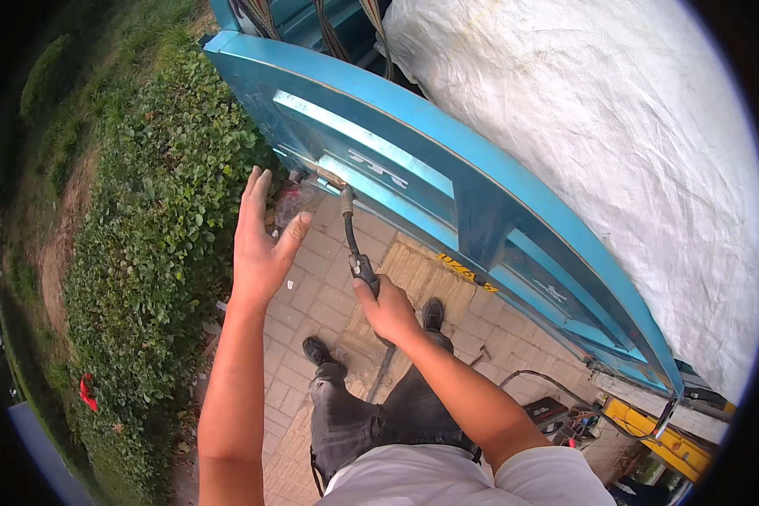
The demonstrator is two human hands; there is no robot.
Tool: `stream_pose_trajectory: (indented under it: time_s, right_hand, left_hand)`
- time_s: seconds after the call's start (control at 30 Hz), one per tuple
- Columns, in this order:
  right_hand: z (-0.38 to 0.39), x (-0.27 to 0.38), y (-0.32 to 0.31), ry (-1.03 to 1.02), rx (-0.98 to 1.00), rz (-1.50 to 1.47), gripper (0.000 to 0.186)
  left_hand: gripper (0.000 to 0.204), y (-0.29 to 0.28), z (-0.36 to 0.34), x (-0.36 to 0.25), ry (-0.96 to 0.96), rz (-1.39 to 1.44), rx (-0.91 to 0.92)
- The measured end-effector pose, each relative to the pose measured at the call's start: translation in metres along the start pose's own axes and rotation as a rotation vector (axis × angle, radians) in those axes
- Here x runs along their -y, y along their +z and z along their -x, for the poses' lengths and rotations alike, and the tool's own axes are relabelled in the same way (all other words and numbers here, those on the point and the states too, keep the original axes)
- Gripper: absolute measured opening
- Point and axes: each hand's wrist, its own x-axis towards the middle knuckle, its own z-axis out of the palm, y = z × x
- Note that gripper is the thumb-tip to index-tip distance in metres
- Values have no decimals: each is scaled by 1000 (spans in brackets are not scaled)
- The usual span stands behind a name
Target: The person welds the rear metal frame of a teal three-wheeled cargo vehicle using a handheld welding torch. They move along the lower edge, creating weld beads and sparks while occasionally repositioning the torch and cable.
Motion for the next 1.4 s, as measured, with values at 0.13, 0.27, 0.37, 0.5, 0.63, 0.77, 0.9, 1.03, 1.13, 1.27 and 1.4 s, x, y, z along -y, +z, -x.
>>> stream_pose_trajectory:
  time_s: [0.13, 0.27, 0.37, 0.5, 0.63, 0.77, 0.9, 1.03, 1.13, 1.27, 1.4]
  right_hand:
    - [3, -1, 37, 35, -211, -77, 57]
    - [10, 21, 63, 144, -256, -261, 59]
    - [11, 41, 70, 209, -219, -371, 59]
    - [2, 37, 91, 244, -211, -475, 58]
    - [-17, 26, 110, 190, -280, -487, 59]
    - [-26, 34, 123, 165, -337, -564, 58]
    - [-26, 55, 117, 237, -353, -634, 55]
    - [-34, 66, 123, 268, -404, -656, 52]
    - [-33, 72, 134, 270, -424, -714, 52]
    - [-40, 71, 144, 286, -448, -678, 56]
    - [-40, 71, 146, 278, -468, -676, 56]
  left_hand:
    - [68, -41, -95, -29, 592, -325, -10]
    - [48, -22, -184, -61, 891, -370, 210]
    - [48, 3, -208, -67, 694, -435, 444]
    - [51, 15, -206, -54, 622, -501, 311]
    - [53, 12, -212, -63, 565, -543, 345]
    - [52, 12, -212, -59, 600, -575, 360]
    - [52, 13, -213, -66, 632, -626, 399]
    - [49, 21, -226, -65, 734, -538, 466]
    - [47, 23, -232, -60, 911, -604, 479]
    - [48, 27, -235, -54, 874, -599, 477]
    - [50, 25, -231, -58, 873, -566, 472]
